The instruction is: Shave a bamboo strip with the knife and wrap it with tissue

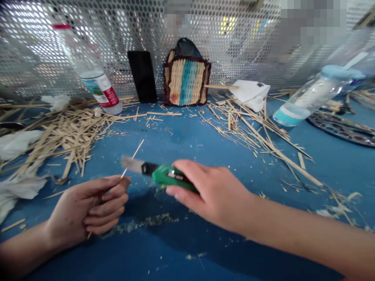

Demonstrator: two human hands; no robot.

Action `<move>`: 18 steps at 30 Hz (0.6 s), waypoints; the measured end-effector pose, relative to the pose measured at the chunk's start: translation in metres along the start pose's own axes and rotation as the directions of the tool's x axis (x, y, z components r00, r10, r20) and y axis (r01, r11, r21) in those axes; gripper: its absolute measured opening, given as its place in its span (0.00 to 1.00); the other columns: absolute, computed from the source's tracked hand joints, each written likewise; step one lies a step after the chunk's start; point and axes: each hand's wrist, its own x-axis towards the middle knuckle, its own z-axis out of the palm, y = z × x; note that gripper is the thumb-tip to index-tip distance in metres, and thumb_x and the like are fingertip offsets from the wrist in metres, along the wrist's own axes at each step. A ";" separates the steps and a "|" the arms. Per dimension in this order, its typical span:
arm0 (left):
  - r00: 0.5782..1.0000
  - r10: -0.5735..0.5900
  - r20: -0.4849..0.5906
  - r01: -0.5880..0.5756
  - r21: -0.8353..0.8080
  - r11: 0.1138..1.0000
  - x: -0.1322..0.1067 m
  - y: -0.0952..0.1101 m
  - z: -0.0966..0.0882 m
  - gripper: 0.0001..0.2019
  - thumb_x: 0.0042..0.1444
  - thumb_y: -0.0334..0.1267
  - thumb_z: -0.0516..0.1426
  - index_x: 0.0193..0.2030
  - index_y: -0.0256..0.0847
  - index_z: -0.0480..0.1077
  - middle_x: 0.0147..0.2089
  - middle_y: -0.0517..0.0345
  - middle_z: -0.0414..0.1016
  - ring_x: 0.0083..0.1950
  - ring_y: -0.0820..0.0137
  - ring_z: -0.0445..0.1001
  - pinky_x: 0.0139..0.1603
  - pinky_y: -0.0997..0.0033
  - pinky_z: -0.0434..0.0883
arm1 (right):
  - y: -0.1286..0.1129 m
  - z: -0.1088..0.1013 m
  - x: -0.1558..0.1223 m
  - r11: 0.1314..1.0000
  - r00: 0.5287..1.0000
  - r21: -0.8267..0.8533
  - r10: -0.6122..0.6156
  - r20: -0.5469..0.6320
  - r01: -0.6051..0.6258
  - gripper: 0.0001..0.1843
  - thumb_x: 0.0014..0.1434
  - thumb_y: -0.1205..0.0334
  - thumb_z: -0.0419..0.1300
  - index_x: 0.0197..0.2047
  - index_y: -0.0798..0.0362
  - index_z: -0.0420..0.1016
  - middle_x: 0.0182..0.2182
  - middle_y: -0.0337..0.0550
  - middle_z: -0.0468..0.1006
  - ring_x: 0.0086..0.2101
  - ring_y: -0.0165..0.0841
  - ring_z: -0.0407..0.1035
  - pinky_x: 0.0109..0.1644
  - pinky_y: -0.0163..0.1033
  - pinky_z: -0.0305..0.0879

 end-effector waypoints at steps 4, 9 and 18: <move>0.998 0.036 -0.053 -0.032 0.066 0.997 0.000 -0.002 0.003 0.16 0.63 0.42 0.48 0.24 0.40 0.60 0.16 0.69 0.45 0.13 0.81 0.38 0.12 0.83 0.47 | -0.001 0.000 0.002 0.997 0.998 -0.051 0.061 -0.022 -0.062 0.20 0.66 0.44 0.51 0.51 0.49 0.68 0.26 0.38 0.76 0.17 0.27 0.65 0.19 0.32 0.53; 0.996 0.074 -0.049 -0.065 0.163 0.984 -0.001 -0.007 0.005 0.16 0.62 0.42 0.50 0.23 0.41 0.59 0.15 0.69 0.45 0.14 0.80 0.39 0.12 0.81 0.46 | -0.004 -0.001 -0.003 0.999 0.993 0.011 0.052 -0.101 -0.051 0.20 0.65 0.46 0.52 0.51 0.51 0.68 0.20 0.36 0.73 0.16 0.28 0.65 0.17 0.33 0.54; 0.991 0.120 -0.066 -0.097 0.282 0.955 -0.002 -0.010 0.006 0.15 0.61 0.43 0.50 0.24 0.40 0.59 0.15 0.69 0.48 0.14 0.80 0.41 0.13 0.81 0.47 | 0.029 -0.001 0.015 0.987 0.969 0.020 0.157 -0.192 -0.157 0.22 0.66 0.44 0.50 0.51 0.52 0.70 0.23 0.40 0.74 0.18 0.30 0.64 0.19 0.36 0.56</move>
